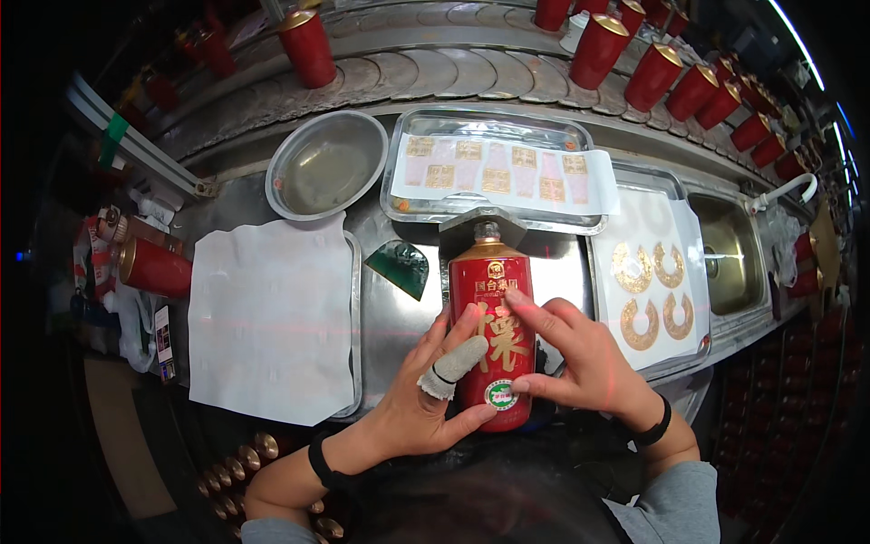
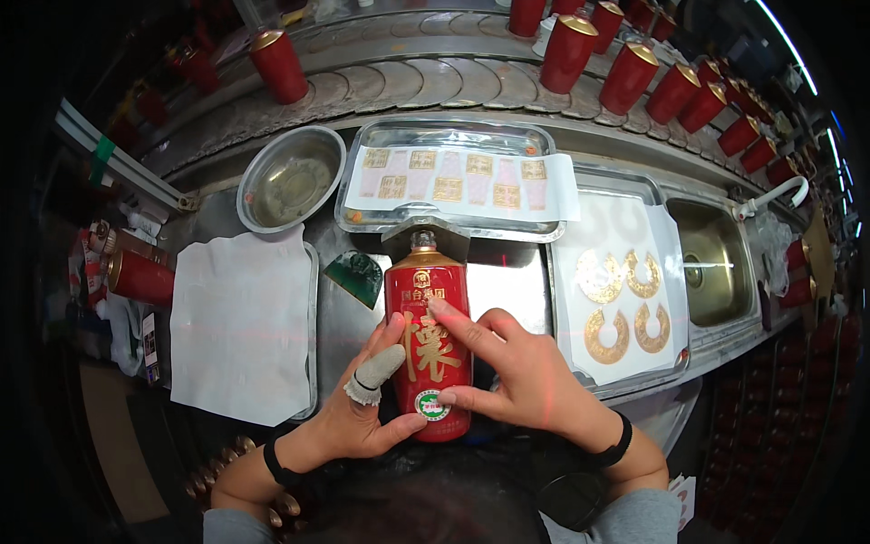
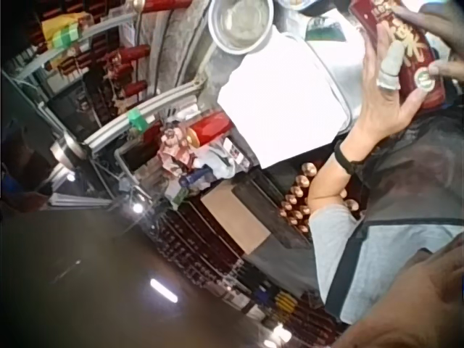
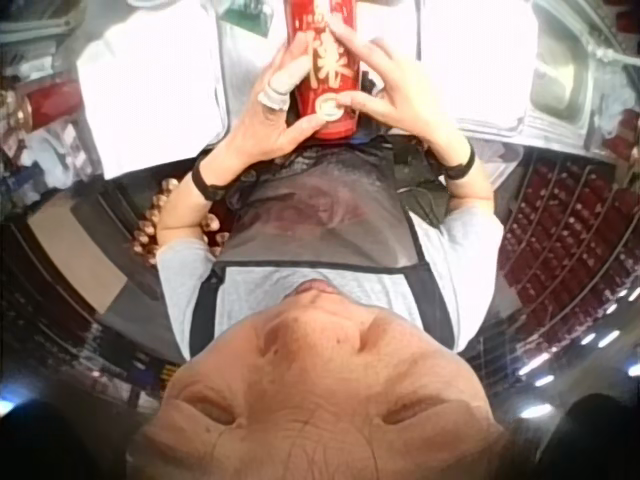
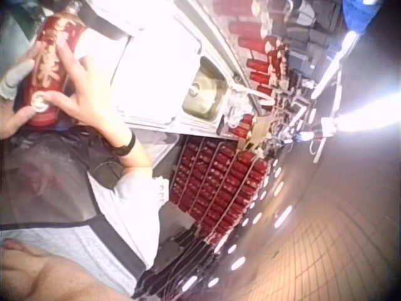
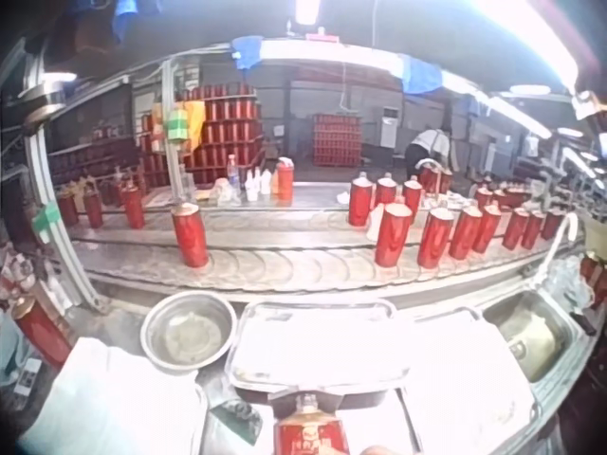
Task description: Applying decorative stickers and gold seals to red and gold ceramic liquor bottles on a production line.
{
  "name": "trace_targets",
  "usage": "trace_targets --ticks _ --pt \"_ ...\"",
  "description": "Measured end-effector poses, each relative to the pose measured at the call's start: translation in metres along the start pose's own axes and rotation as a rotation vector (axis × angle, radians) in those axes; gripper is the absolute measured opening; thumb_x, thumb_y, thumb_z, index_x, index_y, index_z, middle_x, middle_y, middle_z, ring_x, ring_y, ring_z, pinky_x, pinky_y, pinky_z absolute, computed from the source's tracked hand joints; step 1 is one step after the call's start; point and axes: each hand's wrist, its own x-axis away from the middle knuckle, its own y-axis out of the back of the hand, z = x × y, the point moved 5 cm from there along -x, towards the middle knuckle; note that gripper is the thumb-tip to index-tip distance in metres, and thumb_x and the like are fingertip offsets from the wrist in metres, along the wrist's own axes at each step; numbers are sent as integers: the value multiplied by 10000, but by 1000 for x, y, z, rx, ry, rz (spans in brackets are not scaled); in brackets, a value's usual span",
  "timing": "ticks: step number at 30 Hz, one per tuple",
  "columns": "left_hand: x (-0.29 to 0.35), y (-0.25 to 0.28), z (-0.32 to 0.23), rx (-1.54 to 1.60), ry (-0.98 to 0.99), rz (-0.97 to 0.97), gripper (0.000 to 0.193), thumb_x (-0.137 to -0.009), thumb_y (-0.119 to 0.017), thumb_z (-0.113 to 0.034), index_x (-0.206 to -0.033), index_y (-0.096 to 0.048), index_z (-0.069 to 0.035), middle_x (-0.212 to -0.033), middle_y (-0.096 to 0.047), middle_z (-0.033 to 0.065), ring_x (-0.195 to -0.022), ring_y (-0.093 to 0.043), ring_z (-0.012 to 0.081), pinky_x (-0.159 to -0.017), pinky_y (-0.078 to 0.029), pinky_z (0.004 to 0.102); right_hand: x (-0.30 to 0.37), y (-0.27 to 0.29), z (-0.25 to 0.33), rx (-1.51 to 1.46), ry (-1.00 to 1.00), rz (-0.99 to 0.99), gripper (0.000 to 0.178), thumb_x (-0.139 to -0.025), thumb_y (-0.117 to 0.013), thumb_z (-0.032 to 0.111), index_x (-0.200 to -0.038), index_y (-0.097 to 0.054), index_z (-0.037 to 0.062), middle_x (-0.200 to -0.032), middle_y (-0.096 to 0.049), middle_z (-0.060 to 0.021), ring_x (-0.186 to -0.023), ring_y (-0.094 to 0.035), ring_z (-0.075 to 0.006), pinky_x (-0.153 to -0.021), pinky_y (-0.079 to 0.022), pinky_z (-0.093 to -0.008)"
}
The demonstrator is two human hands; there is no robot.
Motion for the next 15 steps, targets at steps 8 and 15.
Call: trace_targets --ticks 8,15 --pt "-1 -2 -2 49 -31 37 832 -850 -757 -304 -1528 -302 -145 -1603 -227 254 -1440 -298 479 -1182 -261 514 4 -7 -6 -62 29 12 890 -787 -791 452 -1542 -379 224 -997 -567 -138 -740 -629 -278 -658 -522 -369" --pt "2 -1 12 435 82 -4 991 -893 -717 -175 -1575 -5 -73 -1642 67 240 -1515 -152 358 -1199 -254 465 4 -14 -4 -89 36 -23 900 -775 -799 442 -1541 -382 218 -995 -547 -162 -745 -629 -304 -669 -520 -386"
